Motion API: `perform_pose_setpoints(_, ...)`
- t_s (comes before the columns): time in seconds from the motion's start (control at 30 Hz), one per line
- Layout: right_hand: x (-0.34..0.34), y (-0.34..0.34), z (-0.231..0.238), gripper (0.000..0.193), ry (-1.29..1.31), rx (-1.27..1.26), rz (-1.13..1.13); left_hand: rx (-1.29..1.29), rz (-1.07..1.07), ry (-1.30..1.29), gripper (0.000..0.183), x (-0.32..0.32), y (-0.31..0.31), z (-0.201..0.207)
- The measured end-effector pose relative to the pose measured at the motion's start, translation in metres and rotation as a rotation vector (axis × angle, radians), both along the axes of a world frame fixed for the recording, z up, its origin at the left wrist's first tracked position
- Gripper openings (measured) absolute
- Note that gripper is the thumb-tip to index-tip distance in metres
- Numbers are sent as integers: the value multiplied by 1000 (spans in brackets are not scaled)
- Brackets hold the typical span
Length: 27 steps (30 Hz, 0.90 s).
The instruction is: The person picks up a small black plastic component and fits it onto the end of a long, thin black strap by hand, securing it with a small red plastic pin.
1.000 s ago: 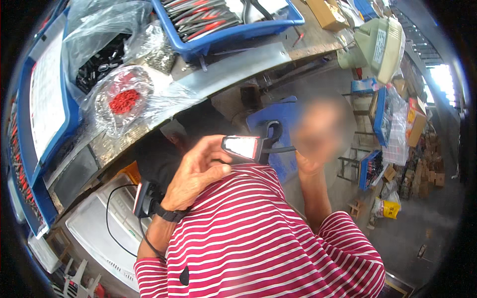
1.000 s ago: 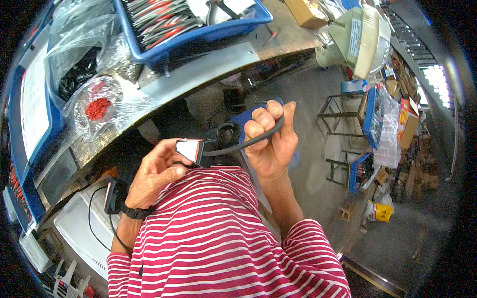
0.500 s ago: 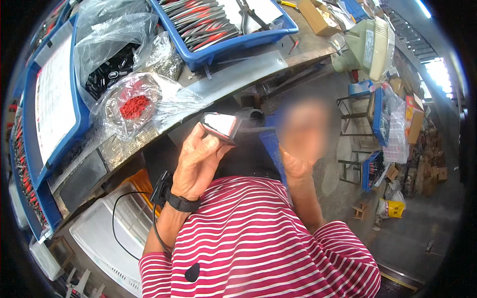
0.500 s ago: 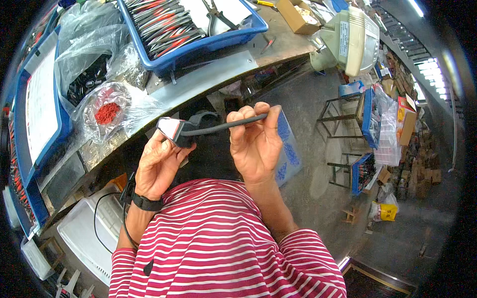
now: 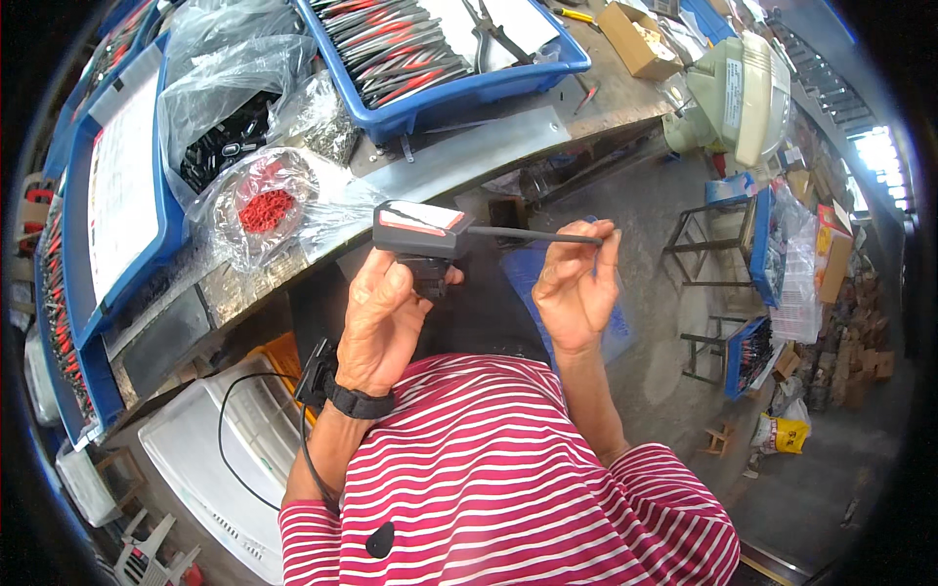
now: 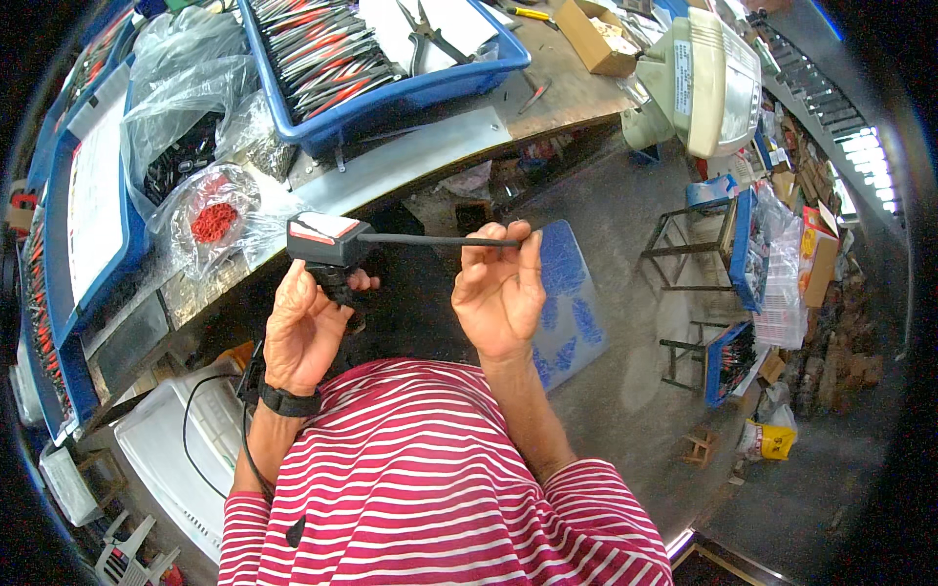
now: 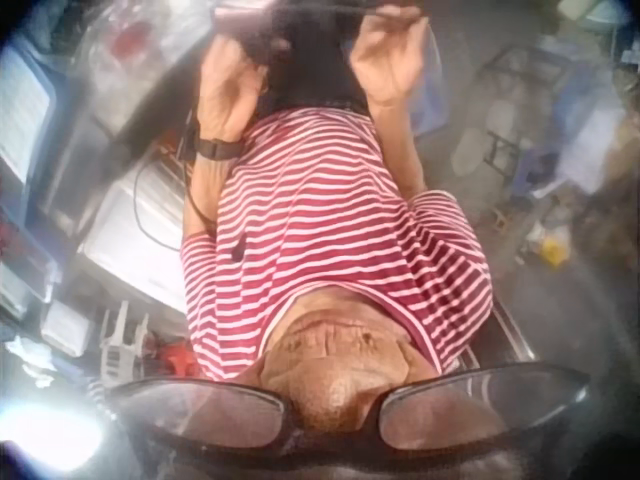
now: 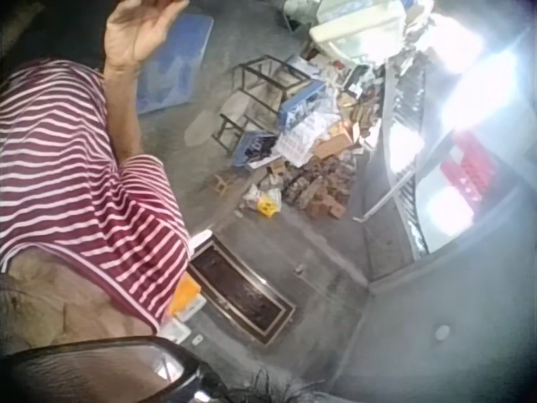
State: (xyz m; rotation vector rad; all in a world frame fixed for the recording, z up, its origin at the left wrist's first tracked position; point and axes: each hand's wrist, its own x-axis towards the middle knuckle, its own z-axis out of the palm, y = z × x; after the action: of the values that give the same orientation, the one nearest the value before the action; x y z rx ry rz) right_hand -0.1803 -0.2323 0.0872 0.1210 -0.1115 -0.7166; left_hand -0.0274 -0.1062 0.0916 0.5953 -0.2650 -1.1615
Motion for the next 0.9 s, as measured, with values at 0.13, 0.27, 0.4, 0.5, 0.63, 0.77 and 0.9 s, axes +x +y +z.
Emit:
perform_pose_setpoints(0.13, -6, 0, -8, 26, 25, -63, 2, -87, -113, 88, 53, -4, -6, 5)
perform_pose_setpoints(0.27, -8, -8, -16, 25, 55, -183, 8, -39, -101, 86, 52, -5, -6, 7)
perform_pose_setpoints(0.4, -7, -2, -20, 26, 286, -329, -56, 19, -26, 39, 49, -1, -4, 20)
perform_pose_setpoints(0.5, -1, 1, -23, 33, 404, -569, -52, 16, -23, -4, 47, 1, -1, 27)
perform_pose_setpoints(0.63, 19, 20, -4, 18, 730, -958, 6, 104, 23, -58, 43, 2, 4, 20)
perform_pose_setpoints(0.77, 29, 37, 4, 19, 1117, -1297, 101, 239, 111, -143, 37, -2, 8, 16)
perform_pose_setpoints(0.9, 28, 45, -13, 20, 1106, -1264, 174, 369, 144, -269, 37, -6, 15, 3)
